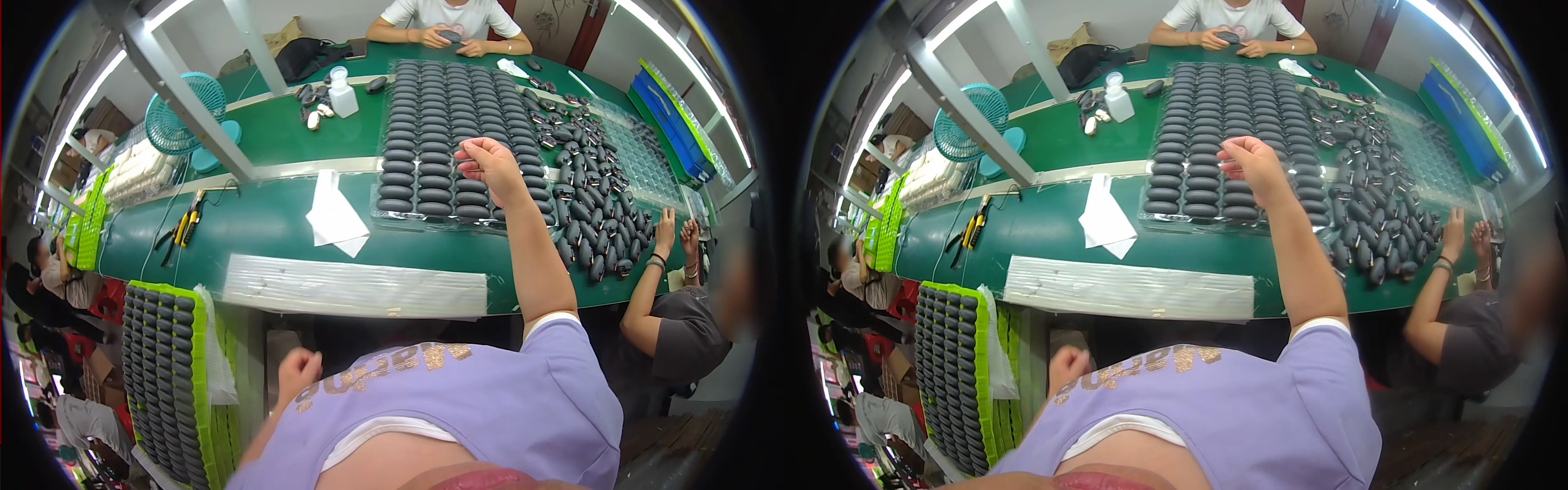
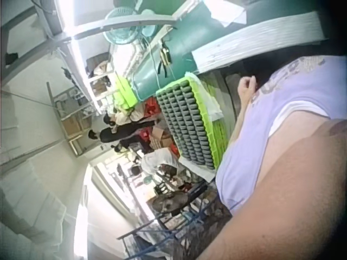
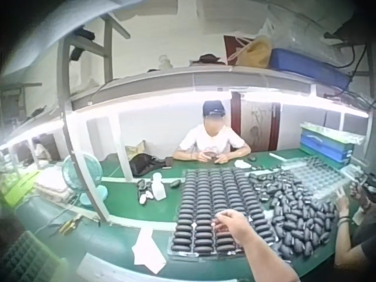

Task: Manually assemble and inspect plastic earbud charging cases on a factory production line.

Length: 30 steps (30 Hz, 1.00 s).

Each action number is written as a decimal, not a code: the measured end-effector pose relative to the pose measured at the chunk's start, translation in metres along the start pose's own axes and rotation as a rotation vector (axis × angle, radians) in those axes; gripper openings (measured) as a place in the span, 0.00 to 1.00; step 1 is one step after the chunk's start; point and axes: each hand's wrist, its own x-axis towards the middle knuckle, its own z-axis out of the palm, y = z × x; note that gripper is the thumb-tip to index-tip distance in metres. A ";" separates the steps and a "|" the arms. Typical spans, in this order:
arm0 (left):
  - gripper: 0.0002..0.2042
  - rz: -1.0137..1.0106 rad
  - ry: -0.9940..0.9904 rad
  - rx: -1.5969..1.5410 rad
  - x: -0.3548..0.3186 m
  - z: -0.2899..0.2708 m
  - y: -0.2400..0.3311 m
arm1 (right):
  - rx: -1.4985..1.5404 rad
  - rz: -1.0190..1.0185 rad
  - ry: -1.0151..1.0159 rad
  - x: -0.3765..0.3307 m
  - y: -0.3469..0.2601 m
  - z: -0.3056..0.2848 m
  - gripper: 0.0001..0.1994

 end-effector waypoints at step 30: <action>0.06 0.915 -0.423 -0.155 0.164 0.238 0.180 | -0.597 -0.184 0.205 0.194 -0.013 -0.036 0.23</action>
